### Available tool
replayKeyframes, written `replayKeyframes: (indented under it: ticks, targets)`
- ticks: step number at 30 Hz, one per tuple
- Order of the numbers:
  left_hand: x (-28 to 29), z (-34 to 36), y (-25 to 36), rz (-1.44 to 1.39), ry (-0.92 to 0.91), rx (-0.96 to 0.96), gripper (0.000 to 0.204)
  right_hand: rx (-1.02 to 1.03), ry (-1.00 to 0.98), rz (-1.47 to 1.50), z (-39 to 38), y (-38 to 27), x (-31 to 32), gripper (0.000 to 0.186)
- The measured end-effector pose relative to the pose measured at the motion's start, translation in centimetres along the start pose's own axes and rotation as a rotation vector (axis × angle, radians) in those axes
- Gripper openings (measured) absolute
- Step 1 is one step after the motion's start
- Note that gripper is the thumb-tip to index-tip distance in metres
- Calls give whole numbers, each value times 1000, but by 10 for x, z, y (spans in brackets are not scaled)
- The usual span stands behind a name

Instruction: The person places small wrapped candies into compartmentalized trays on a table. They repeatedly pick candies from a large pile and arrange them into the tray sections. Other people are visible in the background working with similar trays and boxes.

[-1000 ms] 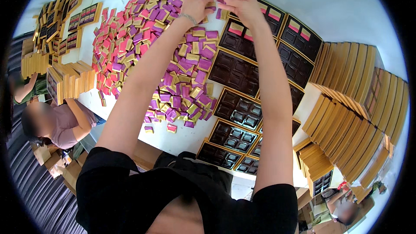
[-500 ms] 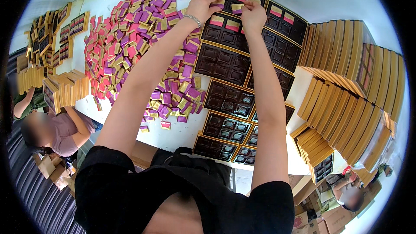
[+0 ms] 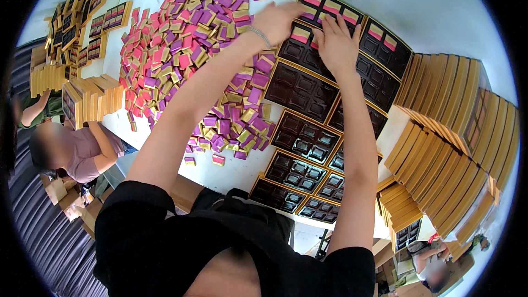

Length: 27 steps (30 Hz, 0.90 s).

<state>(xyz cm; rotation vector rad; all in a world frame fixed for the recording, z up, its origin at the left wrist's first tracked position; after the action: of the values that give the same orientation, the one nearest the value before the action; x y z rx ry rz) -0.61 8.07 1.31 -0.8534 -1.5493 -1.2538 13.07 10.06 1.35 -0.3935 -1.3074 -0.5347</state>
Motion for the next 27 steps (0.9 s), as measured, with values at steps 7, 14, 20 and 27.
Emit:
replayKeyframes:
  ticks: [7, 14, 20, 27]
  targets:
    - [4, 70, -109, -48, 229, -113, 44, 362, 32, 372, 92, -92, -17, 25]
    - [-22, 82, -128, -205, 39, -3, 34, 411, -108, 260, 99, -128, -60, 23]
    - [-19, 54, -137, -1232, -243, 284, 32, 5, 216, 824, 68, -60, -3, 39]
    - [-32, 55, -64, -1136, -63, 137, 28, -244, 381, 931, -17, 33, 24, 47]
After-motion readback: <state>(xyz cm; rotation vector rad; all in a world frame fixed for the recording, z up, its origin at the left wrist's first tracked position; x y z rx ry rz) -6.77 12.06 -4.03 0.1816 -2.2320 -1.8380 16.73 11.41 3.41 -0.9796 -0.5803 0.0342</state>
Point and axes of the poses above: each hand's wrist, its own z-axis towards the middle knuckle, its own x-axis out of the back of the hand, y = z × x, the point moved 9 cm from there along z, towards the middle knuckle, and after that the axes turned 14 degrees about x, right-handed, at the moved point
